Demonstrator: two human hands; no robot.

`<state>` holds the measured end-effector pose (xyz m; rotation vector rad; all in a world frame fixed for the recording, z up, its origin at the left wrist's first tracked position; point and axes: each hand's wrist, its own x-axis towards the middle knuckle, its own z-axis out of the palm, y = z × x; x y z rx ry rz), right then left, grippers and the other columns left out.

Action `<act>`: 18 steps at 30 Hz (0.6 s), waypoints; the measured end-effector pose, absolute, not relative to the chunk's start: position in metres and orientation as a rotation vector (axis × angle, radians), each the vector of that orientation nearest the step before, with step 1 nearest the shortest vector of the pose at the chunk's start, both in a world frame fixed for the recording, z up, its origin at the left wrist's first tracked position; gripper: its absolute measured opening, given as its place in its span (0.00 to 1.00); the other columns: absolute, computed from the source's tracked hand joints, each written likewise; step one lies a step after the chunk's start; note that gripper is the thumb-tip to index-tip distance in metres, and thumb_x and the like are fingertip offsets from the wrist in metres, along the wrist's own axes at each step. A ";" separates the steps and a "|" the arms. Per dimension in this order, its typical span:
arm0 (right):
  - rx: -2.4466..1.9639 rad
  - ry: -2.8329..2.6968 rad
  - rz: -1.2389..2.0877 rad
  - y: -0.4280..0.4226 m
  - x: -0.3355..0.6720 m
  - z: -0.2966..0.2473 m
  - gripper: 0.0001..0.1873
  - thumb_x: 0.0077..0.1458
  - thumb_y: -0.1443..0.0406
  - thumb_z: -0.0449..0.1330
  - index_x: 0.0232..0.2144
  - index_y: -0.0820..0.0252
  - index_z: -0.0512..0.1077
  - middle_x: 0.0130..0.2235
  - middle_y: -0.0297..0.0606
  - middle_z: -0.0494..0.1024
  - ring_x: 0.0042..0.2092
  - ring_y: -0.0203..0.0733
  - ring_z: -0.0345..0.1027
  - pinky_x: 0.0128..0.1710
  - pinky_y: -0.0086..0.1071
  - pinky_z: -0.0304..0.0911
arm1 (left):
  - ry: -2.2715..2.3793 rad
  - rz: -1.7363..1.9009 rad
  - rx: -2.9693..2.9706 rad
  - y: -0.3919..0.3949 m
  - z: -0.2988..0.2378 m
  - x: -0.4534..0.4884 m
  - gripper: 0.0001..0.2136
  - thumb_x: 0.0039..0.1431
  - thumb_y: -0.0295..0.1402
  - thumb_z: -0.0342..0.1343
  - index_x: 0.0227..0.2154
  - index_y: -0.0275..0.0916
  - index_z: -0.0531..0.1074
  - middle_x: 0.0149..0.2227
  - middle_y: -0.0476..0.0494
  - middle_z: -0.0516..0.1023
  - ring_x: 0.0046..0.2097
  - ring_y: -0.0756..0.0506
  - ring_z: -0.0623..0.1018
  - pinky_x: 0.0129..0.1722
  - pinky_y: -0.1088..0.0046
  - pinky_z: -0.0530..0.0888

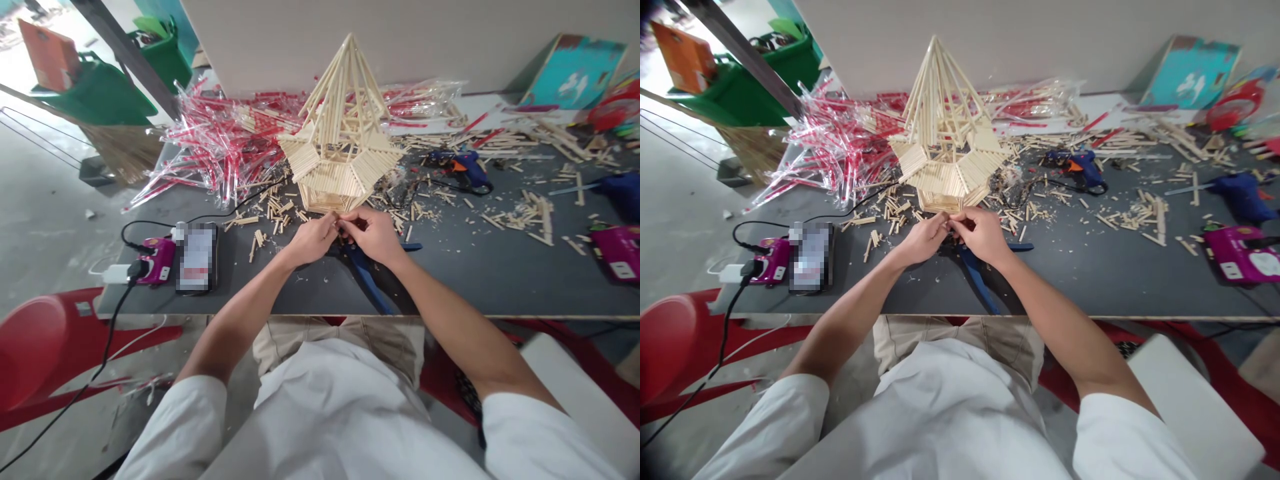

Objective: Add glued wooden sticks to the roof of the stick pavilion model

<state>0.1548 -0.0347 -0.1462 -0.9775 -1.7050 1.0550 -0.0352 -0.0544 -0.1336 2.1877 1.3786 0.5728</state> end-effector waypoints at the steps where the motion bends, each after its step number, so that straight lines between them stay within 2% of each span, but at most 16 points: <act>1: -0.980 -1.702 1.056 -0.035 0.155 -0.147 0.13 0.58 0.54 0.68 0.36 0.58 0.79 0.27 0.34 0.79 0.24 0.37 0.72 0.24 0.33 0.68 | 1.379 0.578 2.181 -0.054 -0.134 -0.035 0.09 0.71 0.34 0.41 0.40 0.40 0.66 0.33 0.44 0.75 0.34 0.45 0.75 0.36 0.69 0.67; 18: -0.986 -1.716 1.056 -0.037 0.154 -0.141 0.15 0.58 0.52 0.67 0.36 0.58 0.80 0.29 0.35 0.79 0.25 0.37 0.72 0.26 0.34 0.69 | 1.340 0.585 2.194 -0.057 -0.130 -0.036 0.09 0.70 0.34 0.41 0.40 0.39 0.65 0.35 0.43 0.77 0.34 0.46 0.75 0.36 0.69 0.68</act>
